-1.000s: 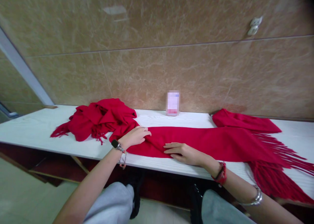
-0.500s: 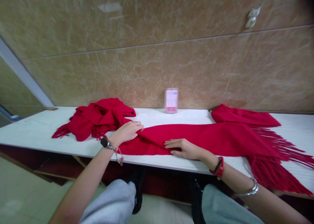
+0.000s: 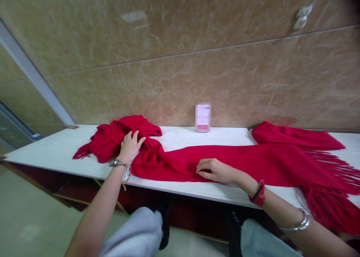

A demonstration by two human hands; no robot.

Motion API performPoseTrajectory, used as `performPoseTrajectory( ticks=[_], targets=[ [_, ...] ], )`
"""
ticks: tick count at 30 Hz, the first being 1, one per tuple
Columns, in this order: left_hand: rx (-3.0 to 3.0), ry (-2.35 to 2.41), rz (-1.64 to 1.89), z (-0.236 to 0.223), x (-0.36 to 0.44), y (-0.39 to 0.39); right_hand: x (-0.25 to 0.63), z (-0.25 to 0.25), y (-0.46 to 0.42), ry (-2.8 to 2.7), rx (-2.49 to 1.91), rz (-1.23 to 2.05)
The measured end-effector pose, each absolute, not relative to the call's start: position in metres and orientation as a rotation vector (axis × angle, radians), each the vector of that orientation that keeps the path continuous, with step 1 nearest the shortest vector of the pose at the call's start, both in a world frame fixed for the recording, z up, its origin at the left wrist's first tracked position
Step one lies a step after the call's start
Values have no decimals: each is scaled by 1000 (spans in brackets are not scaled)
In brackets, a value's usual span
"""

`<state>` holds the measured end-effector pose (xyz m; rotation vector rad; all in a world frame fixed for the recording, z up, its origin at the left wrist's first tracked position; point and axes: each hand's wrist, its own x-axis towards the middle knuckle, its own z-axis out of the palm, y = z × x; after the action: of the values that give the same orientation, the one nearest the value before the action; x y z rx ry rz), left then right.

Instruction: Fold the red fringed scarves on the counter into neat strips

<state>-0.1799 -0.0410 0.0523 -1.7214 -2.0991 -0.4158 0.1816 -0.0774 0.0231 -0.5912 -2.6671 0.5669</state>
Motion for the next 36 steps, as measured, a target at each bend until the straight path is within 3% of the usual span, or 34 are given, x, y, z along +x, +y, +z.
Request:
performPoseTrajectory(
  ticks=[6, 11, 19, 27, 33, 36],
  targets=[
    [-1768, -2211, -246, 27, -158, -32, 163, 19, -70, -2657, -740, 424],
    [-1616, -2213, -356, 38, -163, -36, 163, -1, -66, -2609, -835, 184],
    [-1131, -2353, -119, 64, -222, -44, 165, -2, -66, -2760, -966, 321],
    [-1301, -2012, -407, 71, -249, -43, 165, -4, -64, -2743, -979, 366],
    [-1463, -2658, -178, 57, -287, -14, 165, -2, -66, -2721, -990, 390],
    [-1470, -2598, -292, 61, -307, -12, 165, -1, -66, -2723, -986, 394]
  ],
)
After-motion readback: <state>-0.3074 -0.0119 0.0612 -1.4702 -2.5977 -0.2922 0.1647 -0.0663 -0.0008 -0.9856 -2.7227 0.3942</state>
